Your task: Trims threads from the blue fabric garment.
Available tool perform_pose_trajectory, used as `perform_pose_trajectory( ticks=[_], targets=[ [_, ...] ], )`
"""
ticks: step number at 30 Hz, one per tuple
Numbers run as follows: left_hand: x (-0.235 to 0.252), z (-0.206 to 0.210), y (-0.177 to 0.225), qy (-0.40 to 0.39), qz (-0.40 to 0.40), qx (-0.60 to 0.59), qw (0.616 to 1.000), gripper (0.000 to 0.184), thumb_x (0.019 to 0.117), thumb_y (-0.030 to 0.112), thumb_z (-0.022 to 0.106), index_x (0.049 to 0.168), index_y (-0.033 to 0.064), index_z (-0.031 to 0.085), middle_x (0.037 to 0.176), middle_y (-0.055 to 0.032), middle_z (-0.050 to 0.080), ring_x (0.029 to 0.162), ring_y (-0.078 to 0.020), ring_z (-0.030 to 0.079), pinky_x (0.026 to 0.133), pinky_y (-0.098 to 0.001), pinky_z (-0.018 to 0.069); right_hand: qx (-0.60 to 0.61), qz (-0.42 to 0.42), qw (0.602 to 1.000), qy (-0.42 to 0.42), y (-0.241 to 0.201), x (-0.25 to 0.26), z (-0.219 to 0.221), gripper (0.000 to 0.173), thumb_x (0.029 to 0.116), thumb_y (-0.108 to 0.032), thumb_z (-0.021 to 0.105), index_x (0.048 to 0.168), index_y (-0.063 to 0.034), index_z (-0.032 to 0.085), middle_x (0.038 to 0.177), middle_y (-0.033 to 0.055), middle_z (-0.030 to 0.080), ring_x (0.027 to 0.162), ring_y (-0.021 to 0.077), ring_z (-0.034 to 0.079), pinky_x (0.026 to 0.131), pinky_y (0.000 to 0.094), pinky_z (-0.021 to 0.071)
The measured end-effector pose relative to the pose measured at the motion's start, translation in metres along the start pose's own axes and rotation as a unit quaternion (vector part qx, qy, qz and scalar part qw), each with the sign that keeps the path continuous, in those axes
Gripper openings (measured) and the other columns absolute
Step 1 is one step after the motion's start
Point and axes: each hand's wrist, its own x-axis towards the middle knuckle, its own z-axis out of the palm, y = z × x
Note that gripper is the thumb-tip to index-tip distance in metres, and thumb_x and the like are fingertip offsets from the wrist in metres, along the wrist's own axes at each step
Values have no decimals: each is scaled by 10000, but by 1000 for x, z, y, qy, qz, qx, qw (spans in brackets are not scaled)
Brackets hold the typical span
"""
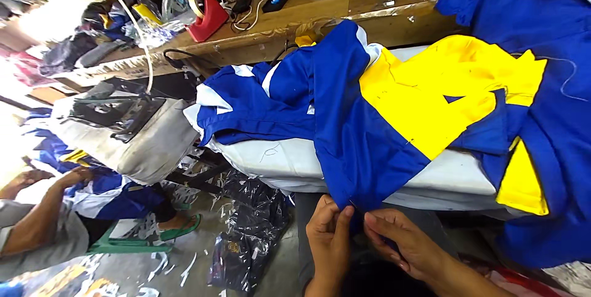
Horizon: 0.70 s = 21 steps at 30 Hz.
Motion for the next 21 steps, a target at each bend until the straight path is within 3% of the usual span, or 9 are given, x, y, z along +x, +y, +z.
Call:
perform_pose_trajectory(
  ticks=[6, 10, 15, 17, 21],
  targets=[
    [-2, -1, -2, 4, 24, 23, 999, 125, 973, 140, 674, 889, 68, 731, 862, 43, 631, 847, -11, 593, 761, -155, 503, 12, -4, 1000, -3, 8, 3, 3, 431, 1064, -379, 529, 669, -210, 561, 538, -146, 397, 418, -79, 361, 385, 92, 288],
    [-1, 0, -2, 26, -7, -12, 1000, 135, 987, 130, 653, 931, 58, 753, 887, 28, 647, 858, -35, 599, 787, -183, 510, 16, -7, 999, -30, 11, 4, 2, 412, 1063, -442, 518, 730, -205, 561, 570, -144, 404, 429, -77, 371, 387, 89, 302],
    [-2, 2, 1, 23, -57, -40, 997, 155, 991, 124, 647, 984, 21, 764, 943, -9, 704, 874, -50, 643, 819, -212, 549, -90, -107, 990, -7, 16, 7, -4, 383, 1063, -434, 526, 751, -214, 551, 584, -155, 390, 464, -94, 360, 427, 78, 301],
    [-2, 4, 0, 20, -34, -32, 999, 147, 984, 129, 659, 941, 36, 765, 913, 6, 691, 866, -37, 618, 803, -193, 522, -128, -134, 983, 12, 17, 8, -5, 384, 1062, -424, 534, 738, -217, 540, 587, -157, 387, 476, -95, 353, 440, 81, 294],
    [-2, 3, -3, 6, 10, 2, 1000, 138, 976, 148, 675, 909, 73, 769, 883, 37, 665, 872, -21, 602, 792, -170, 502, -47, -59, 997, 11, 7, 6, -1, 408, 1050, -387, 553, 678, -220, 566, 547, -159, 397, 436, -95, 350, 399, 80, 276]
  ],
)
